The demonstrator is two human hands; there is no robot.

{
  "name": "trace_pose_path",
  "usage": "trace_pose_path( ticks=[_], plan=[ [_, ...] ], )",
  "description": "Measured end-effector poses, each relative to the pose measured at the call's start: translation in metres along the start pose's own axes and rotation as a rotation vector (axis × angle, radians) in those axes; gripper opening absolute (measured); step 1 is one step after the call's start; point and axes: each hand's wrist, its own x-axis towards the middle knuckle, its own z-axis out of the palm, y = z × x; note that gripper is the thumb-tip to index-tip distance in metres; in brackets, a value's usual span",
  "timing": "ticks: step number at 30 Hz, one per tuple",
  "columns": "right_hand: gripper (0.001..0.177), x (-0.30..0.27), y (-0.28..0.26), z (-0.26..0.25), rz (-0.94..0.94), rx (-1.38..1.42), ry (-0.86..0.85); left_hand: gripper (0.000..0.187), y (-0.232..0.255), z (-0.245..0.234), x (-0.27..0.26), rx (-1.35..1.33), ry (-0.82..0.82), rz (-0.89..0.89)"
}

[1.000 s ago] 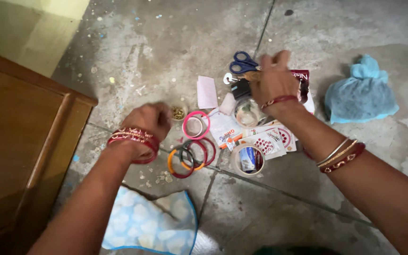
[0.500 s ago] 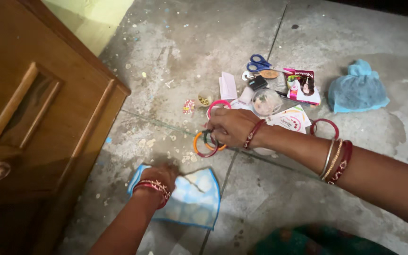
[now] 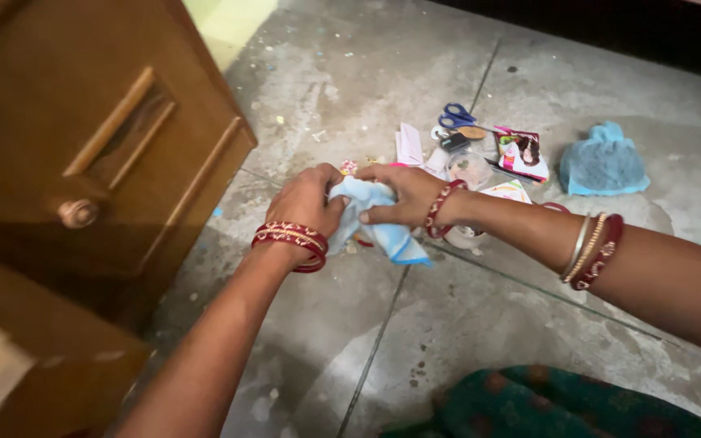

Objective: The person organizes various small items on the floor, including bangles, scissors, tape, and packets, by picking them up and placing them into a wooden drawer. The person uses a cloth to wipe some items before storing them.

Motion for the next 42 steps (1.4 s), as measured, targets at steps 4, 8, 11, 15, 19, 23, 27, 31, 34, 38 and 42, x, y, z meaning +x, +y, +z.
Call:
trace_pose_path(
  ticks=[4, 8, 11, 15, 19, 23, 27, 31, 34, 38, 42],
  plan=[
    [0.069, -0.008, -0.051, -0.016, 0.065, -0.120, 0.043, 0.041, 0.025, -0.045, -0.031, 0.157, -0.071, 0.019],
    [0.043, -0.008, -0.102, -0.025, 0.113, -0.031, 0.008, 0.041, 0.046, -0.104, -0.078, 0.329, -0.113, 0.077],
    [0.035, -0.002, -0.136, -0.027, 0.086, -0.066, -0.004, 0.036, 0.042, -0.160, -0.116, 0.259, -0.101, -0.004],
    [0.032, 0.003, -0.174, -0.023, 0.061, -0.043, 0.020, 0.018, 0.012, -0.221, -0.163, 0.143, 0.062, -0.302],
    [0.031, 0.013, -0.207, -0.012, -0.019, 0.087, 0.061, 0.008, -0.027, -0.230, -0.182, -0.501, 0.433, -0.236],
    [0.029, 0.025, -0.240, 0.003, -0.247, 0.128, 0.151, 0.008, -0.060, -0.242, -0.194, -0.629, 0.360, -0.306],
    [0.029, 0.035, -0.271, 0.016, -0.347, 0.131, 0.287, 0.012, -0.079, -0.234, -0.208, -0.570, 0.314, -0.545],
    [0.027, 0.056, -0.304, 0.030, -0.546, 0.130, 0.403, 0.020, -0.092, -0.219, -0.231, -0.388, -0.154, -0.746],
    [0.032, 0.068, -0.330, 0.048, -0.708, 0.018, 0.396, 0.022, -0.102, -0.212, -0.237, -0.297, -0.251, -0.760],
    [0.024, 0.082, -0.366, 0.063, -0.705, -0.219, 0.097, 0.024, -0.120, -0.213, -0.241, -0.222, -0.266, -0.759],
    [0.023, 0.101, -0.396, 0.071, -0.565, -0.473, -0.170, 0.026, -0.144, -0.209, -0.244, -0.172, -0.259, -0.771]
  ],
)
